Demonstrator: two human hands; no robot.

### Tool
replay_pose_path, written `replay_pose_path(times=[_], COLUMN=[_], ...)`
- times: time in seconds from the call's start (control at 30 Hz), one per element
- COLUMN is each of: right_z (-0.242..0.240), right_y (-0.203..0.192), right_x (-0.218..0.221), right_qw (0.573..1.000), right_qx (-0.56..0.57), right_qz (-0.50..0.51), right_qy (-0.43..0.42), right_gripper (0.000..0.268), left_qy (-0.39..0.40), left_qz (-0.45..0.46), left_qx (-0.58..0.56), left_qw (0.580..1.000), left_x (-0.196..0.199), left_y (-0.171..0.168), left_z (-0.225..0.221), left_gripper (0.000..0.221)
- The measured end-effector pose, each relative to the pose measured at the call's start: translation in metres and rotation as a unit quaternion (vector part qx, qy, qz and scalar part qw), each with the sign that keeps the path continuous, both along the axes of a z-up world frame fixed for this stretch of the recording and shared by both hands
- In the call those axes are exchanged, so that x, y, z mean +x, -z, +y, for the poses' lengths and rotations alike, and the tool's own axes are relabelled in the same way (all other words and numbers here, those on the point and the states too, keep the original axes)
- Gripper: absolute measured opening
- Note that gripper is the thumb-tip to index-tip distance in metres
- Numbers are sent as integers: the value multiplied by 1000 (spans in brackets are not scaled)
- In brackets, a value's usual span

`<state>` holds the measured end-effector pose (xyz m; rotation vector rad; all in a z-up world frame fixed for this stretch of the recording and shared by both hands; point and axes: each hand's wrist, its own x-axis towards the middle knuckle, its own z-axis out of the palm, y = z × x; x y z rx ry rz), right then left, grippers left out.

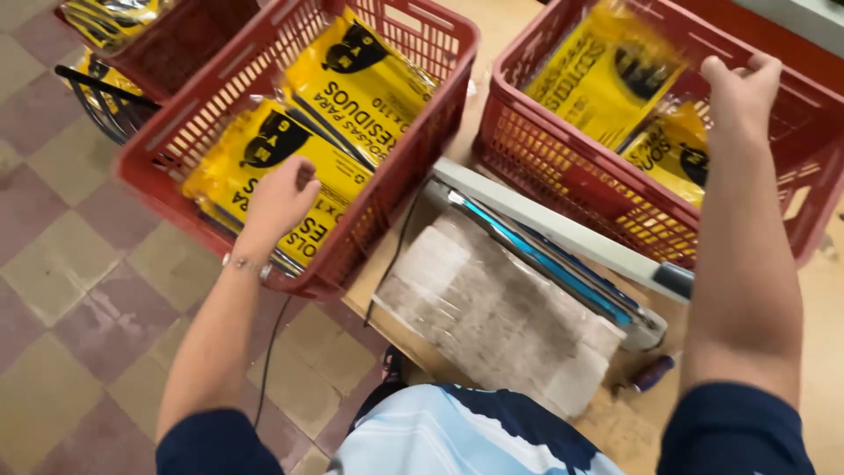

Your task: Seal plastic bags using a heat sealer and sort them into baskets

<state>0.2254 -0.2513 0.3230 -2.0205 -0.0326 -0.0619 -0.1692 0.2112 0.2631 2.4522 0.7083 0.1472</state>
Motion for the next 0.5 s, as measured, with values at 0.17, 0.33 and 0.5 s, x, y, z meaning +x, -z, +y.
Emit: replay_pose_path(times=[0.17,0.33,0.5], right_z=[63,64,73], right_y=[-83,-28,50], right_x=[-168,-236,-256], right_qw=[993,974,971], right_qx=[-57,-59,48], right_qz=[-70,-78,-38], right_qy=[-79,-205,-230], right_gripper=[32,26,36], left_qy=[109,249,268], left_qz=[187,291,279], left_qx=[90,273,362], left_qw=[972,882,848], left_x=[80,145,164], left_y=[63,134,197], left_z=[74,131,192], left_gripper=[56,23,30])
